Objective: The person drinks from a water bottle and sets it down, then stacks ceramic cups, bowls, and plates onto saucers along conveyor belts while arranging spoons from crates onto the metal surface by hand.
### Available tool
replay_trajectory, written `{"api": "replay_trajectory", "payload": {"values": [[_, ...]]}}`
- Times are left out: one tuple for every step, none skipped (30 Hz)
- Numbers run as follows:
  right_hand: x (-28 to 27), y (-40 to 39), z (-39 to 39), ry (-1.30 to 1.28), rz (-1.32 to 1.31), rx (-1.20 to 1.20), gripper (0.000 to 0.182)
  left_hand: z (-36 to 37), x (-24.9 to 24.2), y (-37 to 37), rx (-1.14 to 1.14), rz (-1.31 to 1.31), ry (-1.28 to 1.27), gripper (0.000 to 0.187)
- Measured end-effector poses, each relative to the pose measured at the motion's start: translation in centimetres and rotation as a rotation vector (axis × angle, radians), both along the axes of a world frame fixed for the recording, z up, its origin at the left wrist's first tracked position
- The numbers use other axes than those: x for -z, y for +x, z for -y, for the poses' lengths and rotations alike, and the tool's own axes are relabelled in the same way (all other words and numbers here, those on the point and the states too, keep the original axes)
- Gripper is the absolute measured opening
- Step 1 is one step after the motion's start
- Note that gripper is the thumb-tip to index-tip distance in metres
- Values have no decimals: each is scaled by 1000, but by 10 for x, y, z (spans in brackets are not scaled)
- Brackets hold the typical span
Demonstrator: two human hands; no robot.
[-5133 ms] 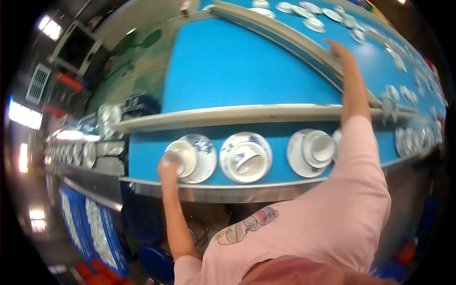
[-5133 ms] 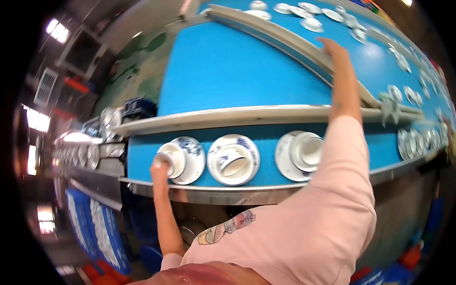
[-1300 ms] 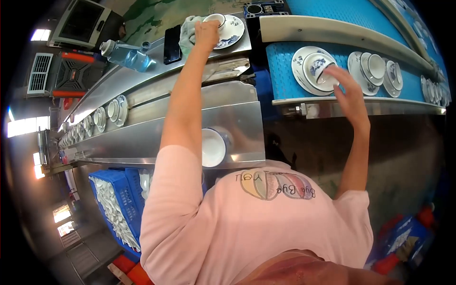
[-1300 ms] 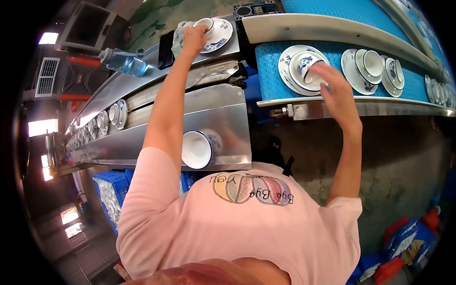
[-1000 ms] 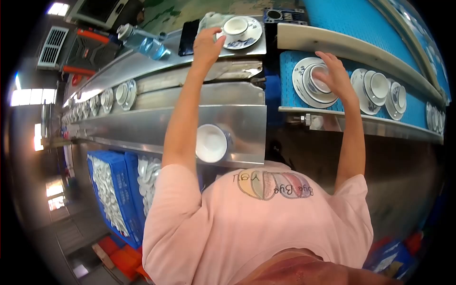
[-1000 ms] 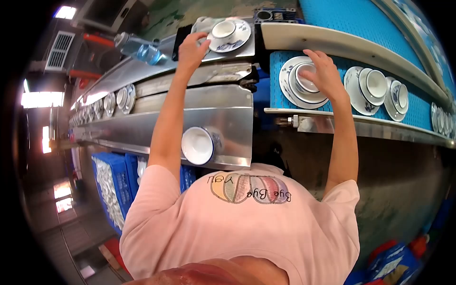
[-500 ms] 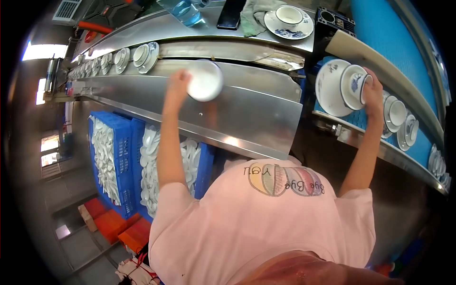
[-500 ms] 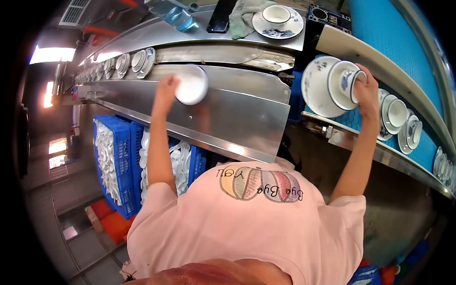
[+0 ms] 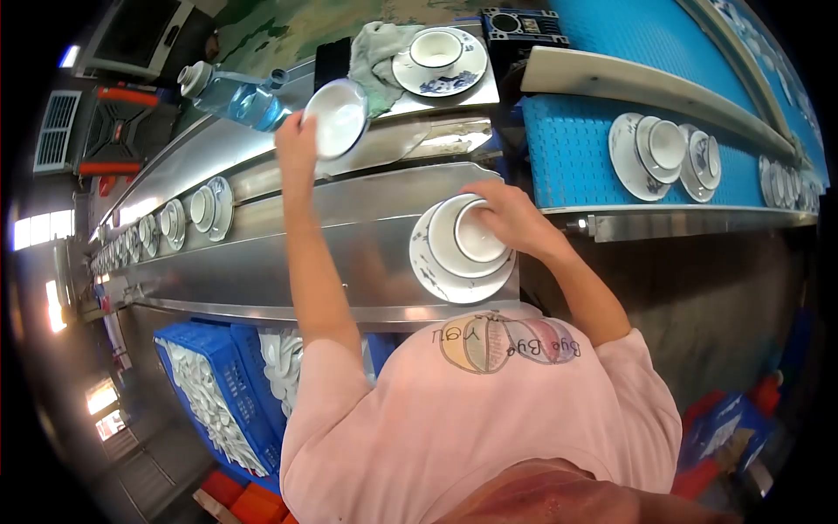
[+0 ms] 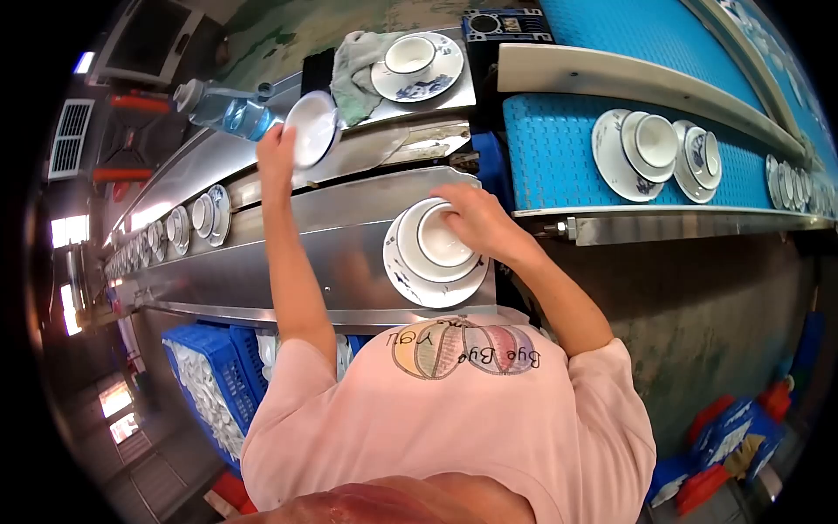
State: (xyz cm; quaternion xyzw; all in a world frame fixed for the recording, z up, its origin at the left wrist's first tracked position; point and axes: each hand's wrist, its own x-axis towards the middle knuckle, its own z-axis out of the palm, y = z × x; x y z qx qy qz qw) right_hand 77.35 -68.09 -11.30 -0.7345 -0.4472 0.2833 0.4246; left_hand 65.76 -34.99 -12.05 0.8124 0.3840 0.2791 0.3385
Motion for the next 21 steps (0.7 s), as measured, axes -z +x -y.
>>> {"api": "replay_trajectory", "payload": {"values": [[-5, 6, 2, -64, -29, -58, 29, -1, 8, 27, 28, 47, -40, 28], [-18, 17, 6, -127, -54, -117, 29, 12, -2, 48, 57, 36, -117, 28], [-28, 29, 6, -187, -78, -179, 29, 18, -6, 62, 61, 63, -162, 27], [-32, 48, 0, -40, 138, -108, 30, 18, -7, 69, 67, 34, -112, 26], [-38, 65, -14, 58, 312, 15, 29, 19, -6, 73, 72, -1, -63, 26], [-39, 80, -32, 79, 617, 143, 28, 23, -6, 73, 75, 22, -59, 24], [-45, 92, -56, 148, 806, 172, 29, 25, -5, 73, 64, 8, -76, 24], [-27, 112, -85, 233, 905, 122, 32, 26, -4, 73, 53, -5, -88, 24], [-20, 121, -108, 117, 980, 69, 30, 24, -3, 74, 39, -15, -96, 24], [2, 133, -131, -61, 984, 17, 22, 19, 2, 77, 27, -14, -58, 24], [17, 145, -146, -208, 928, -2, 17, 21, -2, 80, 19, 7, -41, 24], [22, 151, -149, -91, 863, 97, 16, 23, -5, 86, 11, -18, 14, 24], [19, 152, -146, 22, 793, 190, 14, 25, -5, 90, 0, -46, 67, 24], [16, 152, -142, 127, 678, 353, 12, 26, -1, 98, -10, -56, 54, 25], [2, 151, -134, 226, 551, 425, 14, 31, -2, 106, -3, -68, 21, 26], [-8, 145, -132, 327, 531, 415, 15, 30, 9, 115, 13, -45, -17, 26], [-15, 140, -131, 428, 515, 407, 16, 30, 20, 127, 32, -16, -57, 26], [-12, 136, -137, 455, 507, 326, 14, 32, 27, 136, 25, -67, -88, 28], [-17, 127, -139, 318, 575, 267, 18, 37, 30, 142, 39, -39, -122, 29], [-23, 120, -142, 192, 719, 207, 14, 40, 27, 144, 46, -64, -89, 29], [-17, 119, -146, 112, 769, 158, 14, 41, 24, 147, 65, -87, -57, 30]]}}
